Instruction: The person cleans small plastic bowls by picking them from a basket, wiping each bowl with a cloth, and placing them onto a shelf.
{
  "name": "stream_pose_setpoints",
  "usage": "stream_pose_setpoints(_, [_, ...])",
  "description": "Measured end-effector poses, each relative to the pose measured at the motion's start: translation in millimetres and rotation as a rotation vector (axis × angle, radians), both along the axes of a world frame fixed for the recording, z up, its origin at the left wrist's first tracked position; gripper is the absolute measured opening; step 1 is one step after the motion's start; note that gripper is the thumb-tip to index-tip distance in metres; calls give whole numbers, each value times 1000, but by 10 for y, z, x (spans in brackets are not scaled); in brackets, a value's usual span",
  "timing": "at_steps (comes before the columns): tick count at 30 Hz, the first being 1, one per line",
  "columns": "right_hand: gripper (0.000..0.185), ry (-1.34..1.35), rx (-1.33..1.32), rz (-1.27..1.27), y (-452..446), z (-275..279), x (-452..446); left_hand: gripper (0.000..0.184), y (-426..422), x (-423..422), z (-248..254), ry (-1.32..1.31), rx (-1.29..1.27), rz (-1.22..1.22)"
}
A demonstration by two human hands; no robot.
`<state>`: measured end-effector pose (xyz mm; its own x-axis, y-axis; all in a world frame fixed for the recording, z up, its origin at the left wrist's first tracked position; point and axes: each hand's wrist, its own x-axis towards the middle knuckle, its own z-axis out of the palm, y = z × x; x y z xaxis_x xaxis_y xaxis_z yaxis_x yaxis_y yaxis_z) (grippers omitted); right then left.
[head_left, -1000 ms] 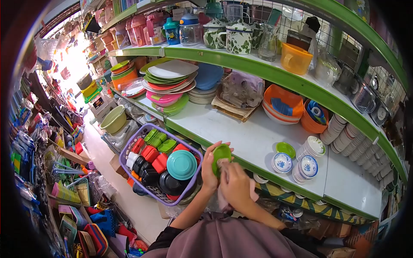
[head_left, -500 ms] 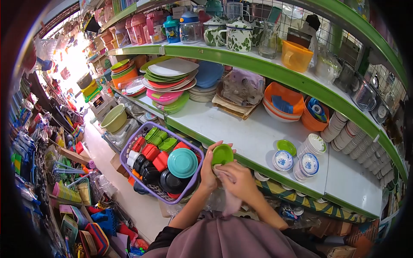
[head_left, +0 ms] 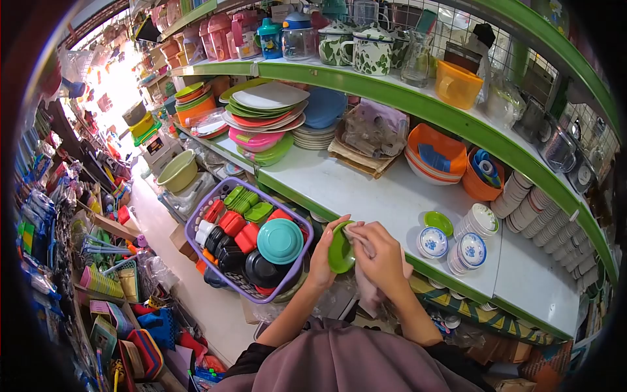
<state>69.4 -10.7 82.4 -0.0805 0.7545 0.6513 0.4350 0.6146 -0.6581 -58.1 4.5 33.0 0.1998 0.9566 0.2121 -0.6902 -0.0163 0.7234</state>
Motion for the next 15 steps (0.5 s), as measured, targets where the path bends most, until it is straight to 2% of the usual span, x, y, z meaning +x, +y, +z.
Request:
stream_pose_setpoints(3, [24,-107,-55,13,-115,-92,-98,52,-27,-27,38,13,20,39])
stream_pose_setpoints(4, [24,-226,-40,52,-212,-95,-115,52,-23,-62,20,-40,-10,13])
stream_pose_setpoints(7, [25,-239,-216,318,-215,-134,-53,52,-104,-91,-36,-75,-136,-47])
stream_pose_setpoints(8, [24,-164,-171,379,-150,-127,3,50,-121,-78,-35,-55,-139,-40])
stream_pose_setpoints(11, [25,-44,27,6,-56,-13,-49,49,-122,-18,-136,34,-80,56])
stream_pose_setpoints(12, [22,-95,92,-54,-12,-84,-58,47,-144,16,-45,-14,-138,92])
stream_pose_setpoints(15, [21,-208,58,-243,-152,-189,-244,48,-100,-29,65,81,94,198])
